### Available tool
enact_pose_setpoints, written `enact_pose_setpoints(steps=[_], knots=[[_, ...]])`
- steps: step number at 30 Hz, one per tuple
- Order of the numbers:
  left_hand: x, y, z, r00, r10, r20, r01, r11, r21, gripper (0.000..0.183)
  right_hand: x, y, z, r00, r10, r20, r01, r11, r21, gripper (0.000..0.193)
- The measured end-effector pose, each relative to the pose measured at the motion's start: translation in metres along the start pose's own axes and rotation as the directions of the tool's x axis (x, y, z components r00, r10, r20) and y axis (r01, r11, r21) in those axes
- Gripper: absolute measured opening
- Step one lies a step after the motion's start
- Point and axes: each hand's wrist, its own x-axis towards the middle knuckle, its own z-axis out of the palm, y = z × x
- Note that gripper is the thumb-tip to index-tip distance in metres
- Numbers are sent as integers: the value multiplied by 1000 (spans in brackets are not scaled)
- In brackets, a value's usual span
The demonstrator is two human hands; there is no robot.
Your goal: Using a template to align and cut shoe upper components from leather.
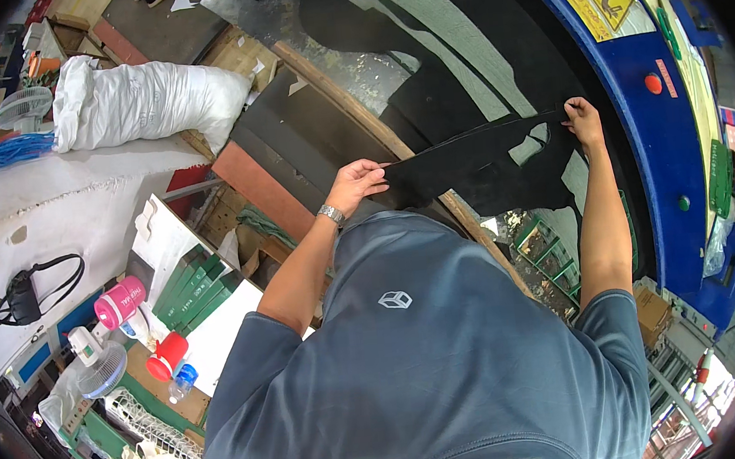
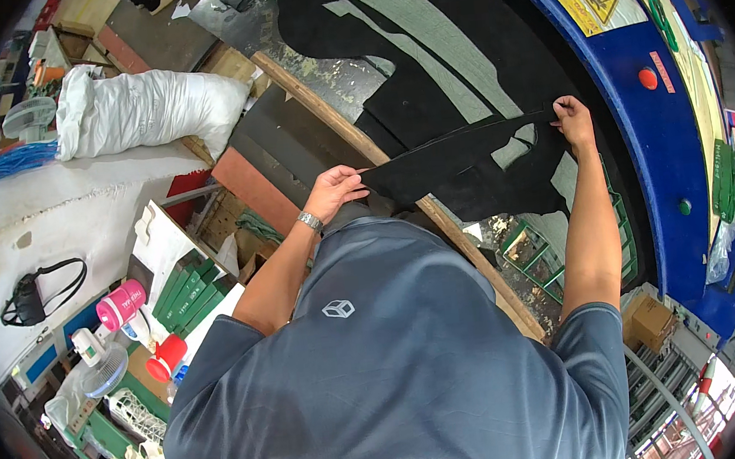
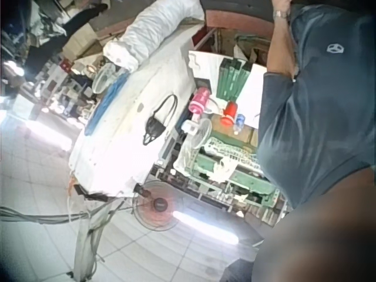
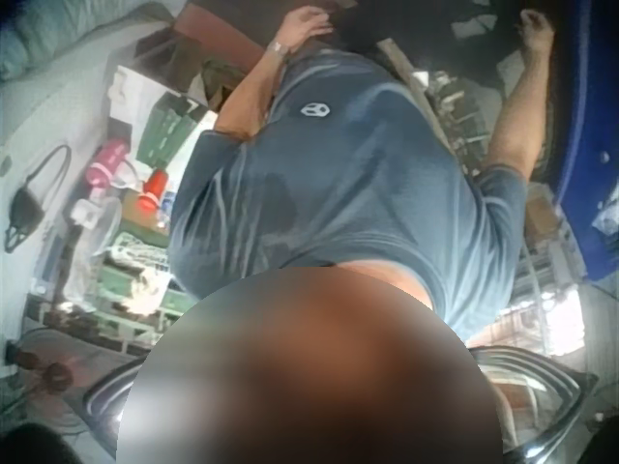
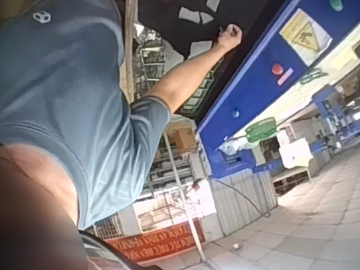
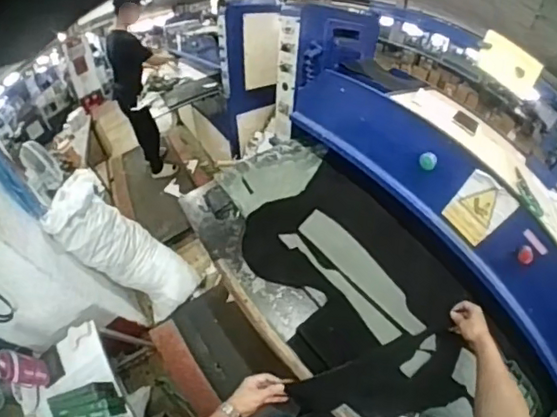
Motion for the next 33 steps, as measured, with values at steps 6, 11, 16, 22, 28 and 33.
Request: enact_pose_setpoints(steps=[6,11,16,22,28,33], knots=[[3,-7,-16,998,-58,12,57,994,96,12,3,-8,3,998,62,16,-62,998,-6,6],[-3,5,-7,986,-121,117,115,992,59,11,3,-3,2,995,90,41,-91,996,15,4],[-3,11,-5,972,-155,178,156,988,8,13,6,-1,2,997,66,38,-66,998,12,4],[11,0,-6,975,-141,171,148,988,-32,14,0,-1,3,999,28,23,-29,999,40,6],[-13,16,-11,992,-105,64,100,992,78,15,-12,-34,-13,990,-122,-69,122,992,-4,10],[-71,84,18,998,34,-48,-30,997,73,18,-26,-95,-38,969,-246,-31,242,966,-96,17]])
